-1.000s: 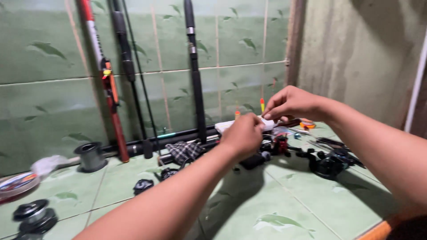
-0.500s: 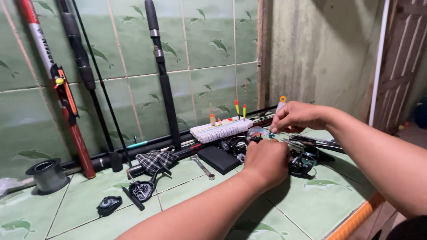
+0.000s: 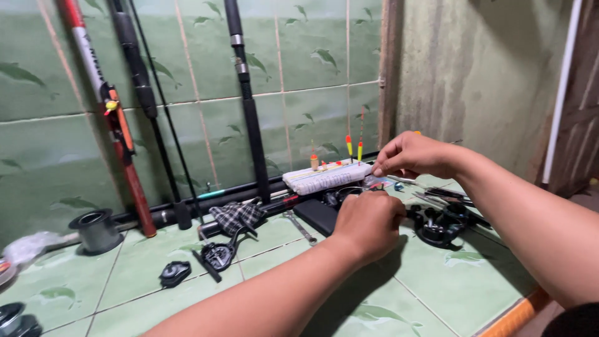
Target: Assembling a fishing reel by attaching the spool and handle
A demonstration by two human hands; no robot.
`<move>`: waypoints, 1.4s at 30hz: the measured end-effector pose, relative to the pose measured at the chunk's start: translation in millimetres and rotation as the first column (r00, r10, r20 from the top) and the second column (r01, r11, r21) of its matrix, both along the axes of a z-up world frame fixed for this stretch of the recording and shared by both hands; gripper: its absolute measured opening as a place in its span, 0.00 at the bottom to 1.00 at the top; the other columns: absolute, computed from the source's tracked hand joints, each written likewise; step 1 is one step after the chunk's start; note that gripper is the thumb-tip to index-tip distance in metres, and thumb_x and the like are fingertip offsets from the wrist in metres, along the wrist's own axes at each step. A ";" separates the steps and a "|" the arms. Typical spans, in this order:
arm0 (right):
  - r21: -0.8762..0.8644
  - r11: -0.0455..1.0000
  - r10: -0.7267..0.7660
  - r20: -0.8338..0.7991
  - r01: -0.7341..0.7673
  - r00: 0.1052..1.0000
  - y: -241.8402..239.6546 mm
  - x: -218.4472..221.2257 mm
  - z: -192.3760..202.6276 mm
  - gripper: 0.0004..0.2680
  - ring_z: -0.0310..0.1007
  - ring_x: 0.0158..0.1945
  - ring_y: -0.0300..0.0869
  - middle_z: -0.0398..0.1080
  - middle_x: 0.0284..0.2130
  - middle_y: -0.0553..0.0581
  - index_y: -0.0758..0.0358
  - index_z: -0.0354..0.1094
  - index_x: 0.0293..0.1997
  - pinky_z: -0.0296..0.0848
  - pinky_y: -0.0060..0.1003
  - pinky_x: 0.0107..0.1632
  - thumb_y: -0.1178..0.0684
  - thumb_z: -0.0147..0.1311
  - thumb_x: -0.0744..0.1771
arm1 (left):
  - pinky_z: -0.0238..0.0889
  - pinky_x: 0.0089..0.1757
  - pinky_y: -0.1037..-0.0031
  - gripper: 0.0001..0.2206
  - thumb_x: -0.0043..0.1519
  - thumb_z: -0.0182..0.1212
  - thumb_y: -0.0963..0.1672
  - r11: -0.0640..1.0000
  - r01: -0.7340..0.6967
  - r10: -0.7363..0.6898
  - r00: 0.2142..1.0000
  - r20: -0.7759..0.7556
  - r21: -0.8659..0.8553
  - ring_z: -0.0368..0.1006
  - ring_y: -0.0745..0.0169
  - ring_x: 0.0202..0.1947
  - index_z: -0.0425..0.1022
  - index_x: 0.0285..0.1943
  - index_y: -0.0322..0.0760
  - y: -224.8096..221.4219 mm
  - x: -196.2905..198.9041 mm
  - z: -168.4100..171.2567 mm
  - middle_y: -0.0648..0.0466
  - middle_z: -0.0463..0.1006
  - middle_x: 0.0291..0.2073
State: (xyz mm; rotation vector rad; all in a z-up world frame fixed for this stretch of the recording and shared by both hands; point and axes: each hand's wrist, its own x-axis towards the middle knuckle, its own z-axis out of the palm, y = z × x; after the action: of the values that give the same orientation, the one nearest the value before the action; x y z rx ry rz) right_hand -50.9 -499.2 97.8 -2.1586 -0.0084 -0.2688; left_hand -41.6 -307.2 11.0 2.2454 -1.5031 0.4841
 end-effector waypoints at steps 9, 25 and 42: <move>-0.044 0.991 0.125 0.018 -0.124 0.992 73.1 11.7 15.5 0.01 0.54 0.13 0.37 0.59 0.08 0.57 0.71 0.79 0.27 0.47 0.27 0.18 0.65 0.66 0.60 | 0.68 0.50 0.55 0.11 0.59 0.56 0.49 0.984 -0.147 0.155 0.984 -0.083 0.100 0.78 0.46 0.54 0.82 0.47 0.55 62.3 13.1 13.3 0.55 0.83 0.43; -0.174 0.981 -0.081 0.009 0.081 0.997 0.1 -6.3 -0.1 0.02 0.58 0.12 0.43 0.62 0.08 0.61 0.68 0.79 0.24 0.55 0.33 0.19 0.63 0.65 0.59 | 0.57 0.49 0.53 0.13 0.57 0.53 0.47 0.972 -0.138 0.177 0.962 -0.207 0.190 0.79 0.38 0.47 0.82 0.40 0.39 -15.6 -14.5 9.3 0.46 0.84 0.37; -0.015 0.991 -0.129 0.083 0.131 0.988 -22.1 -16.5 -6.0 0.02 0.59 0.16 0.41 0.62 0.13 0.59 0.72 0.77 0.28 0.56 0.33 0.21 0.64 0.66 0.60 | 0.71 0.49 0.45 0.08 0.64 0.55 0.40 0.981 0.123 -0.149 0.972 -0.182 -0.149 0.72 0.22 0.50 0.73 0.42 0.23 -19.2 -26.0 8.1 0.32 0.75 0.40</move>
State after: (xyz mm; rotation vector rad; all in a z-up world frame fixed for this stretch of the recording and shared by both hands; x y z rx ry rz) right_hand -67.4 -521.3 91.8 -2.1701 0.0835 -0.4344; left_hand -67.6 -326.4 19.1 2.0059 -1.4660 0.3079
